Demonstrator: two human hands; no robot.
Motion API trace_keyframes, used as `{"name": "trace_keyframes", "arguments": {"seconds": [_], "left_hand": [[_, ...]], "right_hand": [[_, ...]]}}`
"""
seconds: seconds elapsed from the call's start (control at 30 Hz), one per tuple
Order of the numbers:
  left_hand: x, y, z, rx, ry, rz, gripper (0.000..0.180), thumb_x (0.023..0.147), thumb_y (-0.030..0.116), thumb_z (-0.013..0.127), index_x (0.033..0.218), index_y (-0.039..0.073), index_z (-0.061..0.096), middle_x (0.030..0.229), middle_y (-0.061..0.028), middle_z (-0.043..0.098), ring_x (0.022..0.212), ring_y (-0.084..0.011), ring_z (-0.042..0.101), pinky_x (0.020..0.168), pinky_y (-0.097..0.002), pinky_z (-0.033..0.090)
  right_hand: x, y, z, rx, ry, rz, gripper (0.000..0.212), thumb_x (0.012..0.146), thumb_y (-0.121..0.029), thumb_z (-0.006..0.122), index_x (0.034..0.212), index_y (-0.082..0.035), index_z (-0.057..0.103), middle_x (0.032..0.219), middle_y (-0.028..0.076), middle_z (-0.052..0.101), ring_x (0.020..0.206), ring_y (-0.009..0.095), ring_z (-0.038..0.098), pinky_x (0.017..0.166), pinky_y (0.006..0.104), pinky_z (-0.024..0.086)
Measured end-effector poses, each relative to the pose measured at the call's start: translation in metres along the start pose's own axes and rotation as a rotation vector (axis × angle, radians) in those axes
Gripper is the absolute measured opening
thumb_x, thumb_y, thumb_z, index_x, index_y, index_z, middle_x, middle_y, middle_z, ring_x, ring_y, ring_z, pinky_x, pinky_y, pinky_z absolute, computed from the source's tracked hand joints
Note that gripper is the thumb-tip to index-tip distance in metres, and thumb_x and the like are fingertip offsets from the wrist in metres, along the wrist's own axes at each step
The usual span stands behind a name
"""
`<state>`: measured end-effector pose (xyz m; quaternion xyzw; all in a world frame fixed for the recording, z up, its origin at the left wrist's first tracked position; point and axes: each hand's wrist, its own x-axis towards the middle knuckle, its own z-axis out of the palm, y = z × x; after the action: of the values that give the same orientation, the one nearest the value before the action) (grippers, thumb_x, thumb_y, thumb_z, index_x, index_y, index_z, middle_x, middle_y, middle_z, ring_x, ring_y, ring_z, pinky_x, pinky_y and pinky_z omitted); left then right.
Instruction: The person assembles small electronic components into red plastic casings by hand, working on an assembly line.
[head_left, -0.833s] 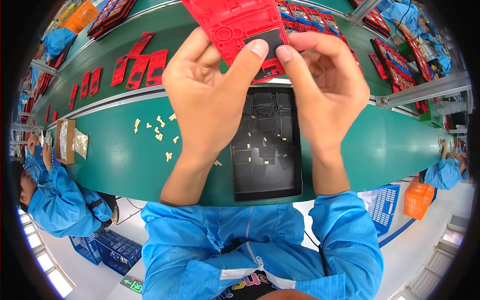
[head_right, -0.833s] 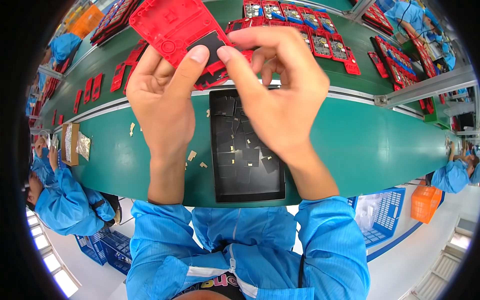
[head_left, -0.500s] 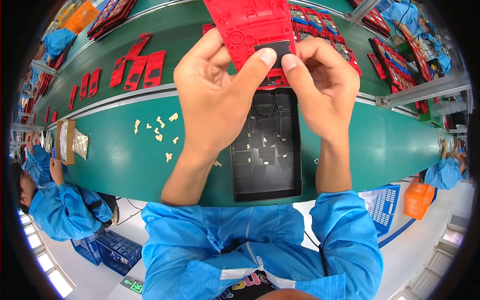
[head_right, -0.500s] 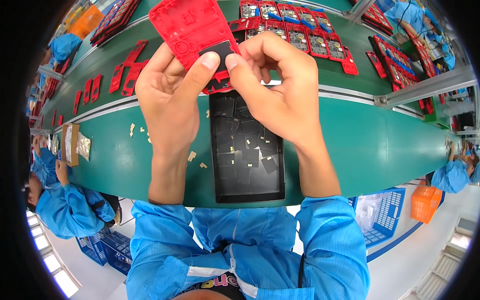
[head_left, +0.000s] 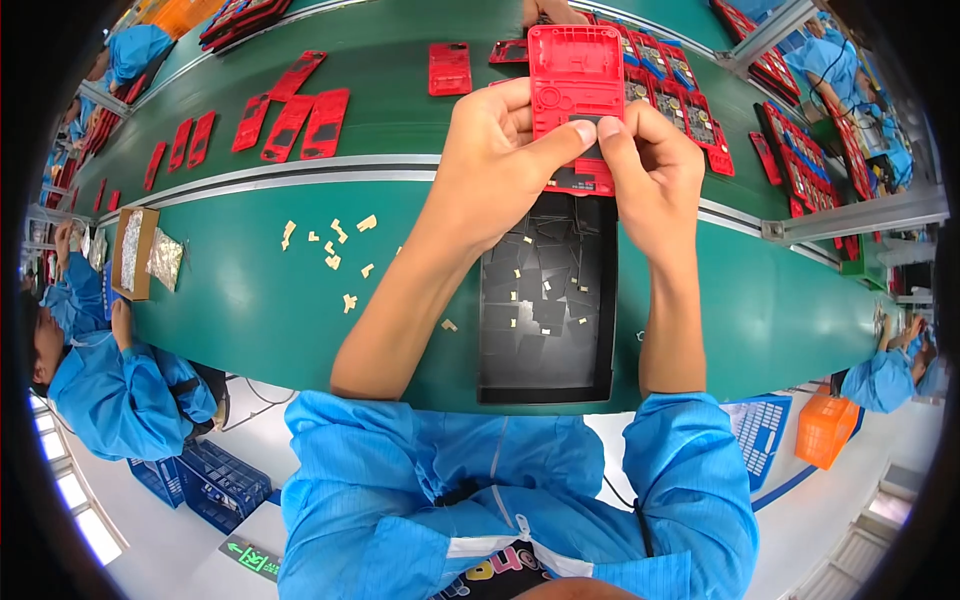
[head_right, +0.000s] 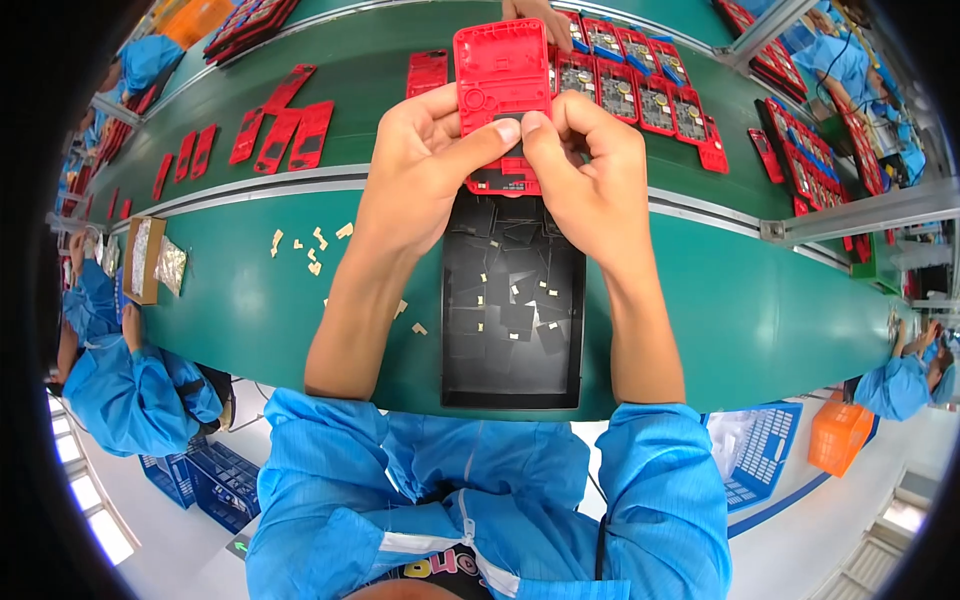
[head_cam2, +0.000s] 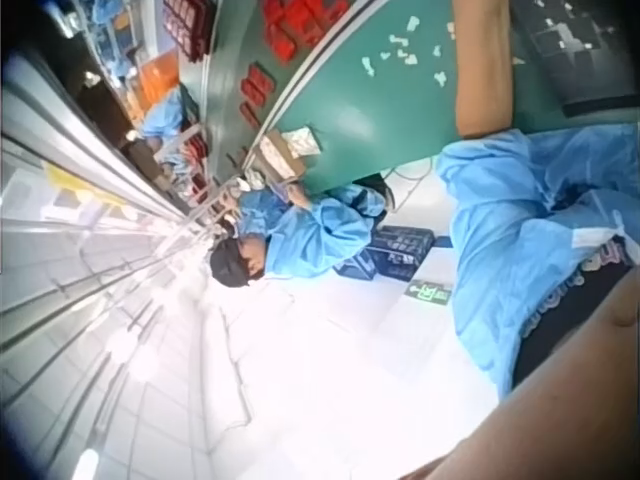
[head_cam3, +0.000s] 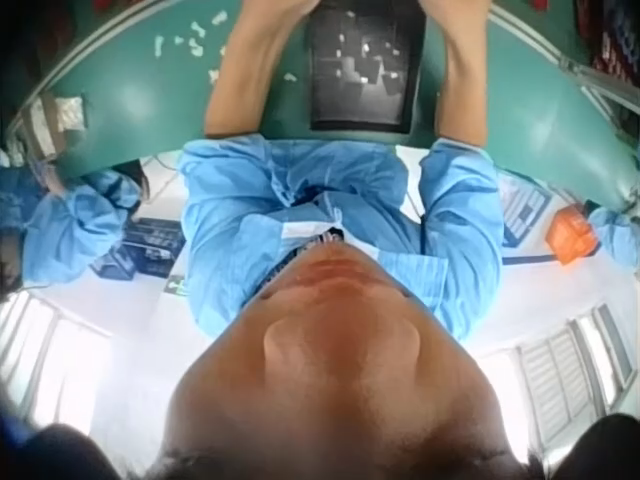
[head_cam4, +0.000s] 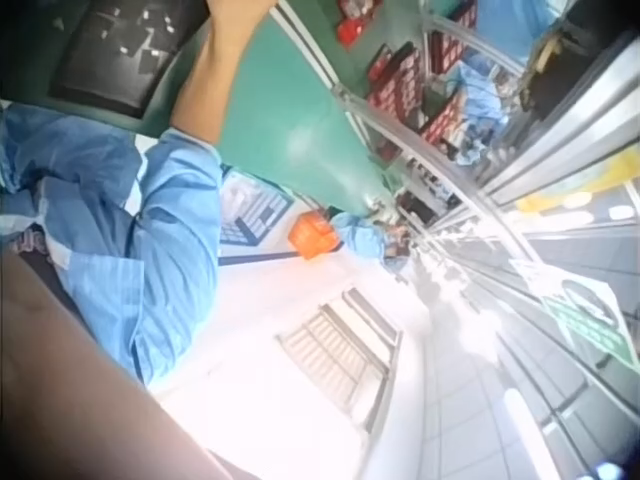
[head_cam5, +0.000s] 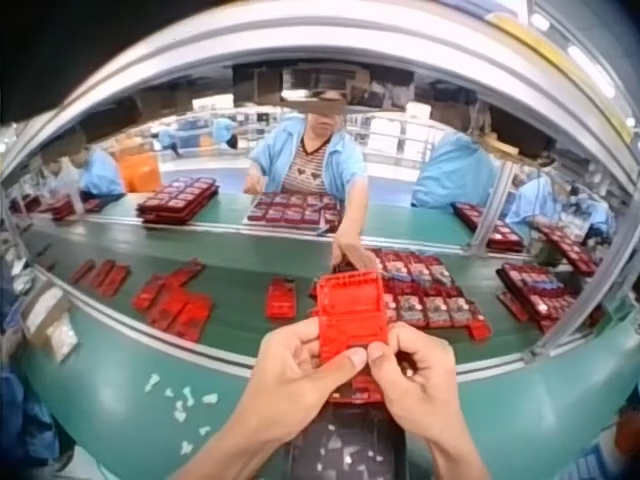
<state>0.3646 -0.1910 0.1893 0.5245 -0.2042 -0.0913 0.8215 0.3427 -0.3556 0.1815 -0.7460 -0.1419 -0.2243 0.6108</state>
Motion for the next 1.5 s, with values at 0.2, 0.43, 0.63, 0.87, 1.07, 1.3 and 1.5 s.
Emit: {"name": "trace_keyframes", "arguments": {"seconds": [0.2, 0.43, 0.63, 0.87, 1.07, 1.3, 1.5], "left_hand": [[0.022, -0.007, -0.039, 0.302, 0.188, 0.077, 0.034, 0.09, 0.002, 0.073, 0.121, -0.01, 0.065, 0.11, -0.0139, 0.075, 0.096, -0.0163, 0.073, 0.087, -0.0301, 0.058], [0.033, -0.056, -0.216, 0.69, 0.578, -0.062, 0.042, 0.085, 0.002, 0.073, 0.122, -0.013, 0.062, 0.098, -0.0161, 0.077, 0.087, -0.0193, 0.074, 0.079, -0.0331, 0.058], [0.04, -0.082, -0.167, 0.987, 0.51, -0.026, 0.053, 0.083, 0.017, 0.075, 0.128, -0.007, 0.062, 0.109, -0.0281, 0.072, 0.107, -0.0431, 0.069, 0.097, -0.047, 0.052], [0.033, -0.094, -0.151, 1.368, 0.566, 0.18, 0.039, 0.091, 0.026, 0.074, 0.117, -0.003, 0.069, 0.11, -0.0242, 0.067, 0.109, -0.044, 0.064, 0.093, -0.0511, 0.052], [0.039, -0.064, -0.178, 1.299, 0.685, -0.187, 0.05, 0.091, 0.044, 0.071, 0.108, -0.003, 0.07, 0.106, -0.0269, 0.073, 0.103, -0.0456, 0.069, 0.09, -0.0503, 0.055], [0.081, -0.043, -0.208, 1.528, 0.787, -0.445, 0.082, 0.087, 0.051, 0.073, 0.125, -0.018, 0.051, 0.108, -0.0289, 0.072, 0.103, -0.0421, 0.072, 0.087, -0.0486, 0.057], [0.094, -0.052, -0.222, 1.42, 0.632, -0.414, 0.065, 0.081, 0.046, 0.075, 0.114, -0.008, 0.066, 0.116, -0.0262, 0.071, 0.111, -0.0419, 0.069, 0.092, -0.0502, 0.055]], "right_hand": [[0.015, 0.01, -0.016, -0.076, -0.144, 0.106, 0.027, 0.099, -0.024, 0.072, 0.083, -0.004, 0.065, 0.07, -0.008, 0.053, 0.064, 0.001, 0.043, 0.056, 0.0213, 0.032], [0.05, 0.043, -0.008, -0.208, -0.14, 0.274, 0.031, 0.101, -0.027, 0.065, 0.089, 0.001, 0.071, 0.072, -0.001, 0.06, 0.066, 0.004, 0.051, 0.058, 0.0228, 0.038], [0.061, 0.098, 0.018, -0.42, -0.432, 0.203, 0.017, 0.096, -0.013, 0.065, 0.099, 0.003, 0.07, 0.08, 0.008, 0.071, 0.07, 0.016, 0.065, 0.067, 0.0323, 0.052], [0.05, 0.096, 0.031, -0.3, -0.277, 0.241, 0.021, 0.088, 0.002, 0.063, 0.107, 0.003, 0.072, 0.086, 0.004, 0.069, 0.063, 0.004, 0.055, 0.061, 0.0221, 0.045], [0.056, 0.098, 0.01, -0.229, -0.099, 0.228, 0.03, 0.079, 0.007, 0.061, 0.106, 0.002, 0.073, 0.092, 0.003, 0.064, 0.058, 0.001, 0.046, 0.056, 0.021, 0.039], [0.06, 0.102, -0.003, -0.193, -0.075, 0.174, 0.027, 0.083, 0.007, 0.058, 0.106, 0.004, 0.071, 0.089, 0.003, 0.064, 0.061, 0.0, 0.048, 0.058, 0.0209, 0.04], [0.04, 0.084, -0.015, -0.225, -0.09, 0.219, 0.025, 0.086, 0.005, 0.058, 0.108, 0.004, 0.07, 0.096, 0.008, 0.07, 0.065, 0.003, 0.056, 0.06, 0.0214, 0.045]]}}
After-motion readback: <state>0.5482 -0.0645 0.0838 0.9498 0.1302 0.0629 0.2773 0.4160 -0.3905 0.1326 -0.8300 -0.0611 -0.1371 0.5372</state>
